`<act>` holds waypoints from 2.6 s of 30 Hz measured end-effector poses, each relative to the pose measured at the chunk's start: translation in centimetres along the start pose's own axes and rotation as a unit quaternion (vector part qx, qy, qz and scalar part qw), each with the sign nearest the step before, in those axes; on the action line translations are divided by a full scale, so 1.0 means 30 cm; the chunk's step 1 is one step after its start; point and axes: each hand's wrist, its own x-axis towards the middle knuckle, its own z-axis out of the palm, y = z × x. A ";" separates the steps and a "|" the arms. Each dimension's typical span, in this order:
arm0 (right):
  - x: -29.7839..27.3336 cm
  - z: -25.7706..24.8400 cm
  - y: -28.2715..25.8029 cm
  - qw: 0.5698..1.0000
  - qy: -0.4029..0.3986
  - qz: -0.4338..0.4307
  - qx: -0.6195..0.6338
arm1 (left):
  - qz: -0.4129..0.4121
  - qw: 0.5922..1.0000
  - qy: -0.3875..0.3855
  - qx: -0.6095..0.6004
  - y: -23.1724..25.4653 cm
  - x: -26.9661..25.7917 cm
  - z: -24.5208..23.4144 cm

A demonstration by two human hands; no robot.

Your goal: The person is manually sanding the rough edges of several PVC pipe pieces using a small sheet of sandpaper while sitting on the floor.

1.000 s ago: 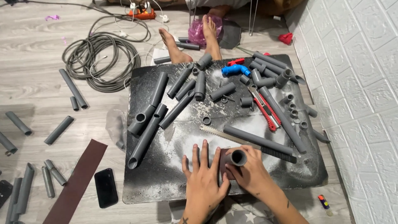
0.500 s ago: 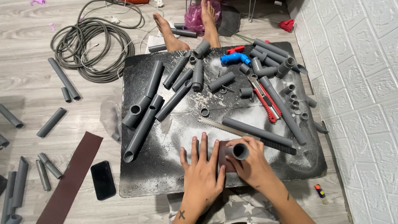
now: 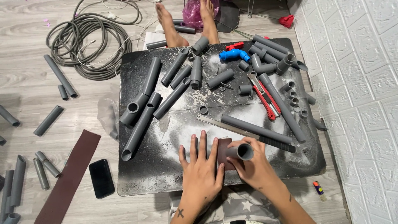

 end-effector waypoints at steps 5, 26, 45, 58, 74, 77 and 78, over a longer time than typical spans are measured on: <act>0.018 0.026 -0.021 0.997 0.003 -0.077 -0.006 | 0.002 1.000 -0.003 -0.006 0.002 0.003 -0.004; -0.037 -0.006 -0.058 0.997 -0.002 -0.077 -0.029 | -0.003 1.000 0.001 0.008 0.005 -0.008 -0.003; 0.041 0.054 0.003 0.994 0.038 -0.096 -0.036 | -0.006 0.999 -0.036 -0.009 -0.006 0.002 0.014; -0.014 0.008 -0.024 1.000 0.007 -0.029 -0.010 | -0.008 0.999 -0.031 -0.028 0.000 0.005 -0.011; 0.008 0.033 -0.017 0.998 0.017 -0.051 -0.035 | -0.014 0.996 -0.055 -0.071 0.002 0.007 -0.014; 0.023 0.043 0.012 0.995 0.028 -0.035 -0.089 | -0.024 0.992 -0.059 -0.105 0.006 0.008 -0.015; 0.024 0.042 0.021 0.993 0.034 -0.031 -0.112 | -0.027 0.992 -0.058 -0.109 0.007 0.007 -0.016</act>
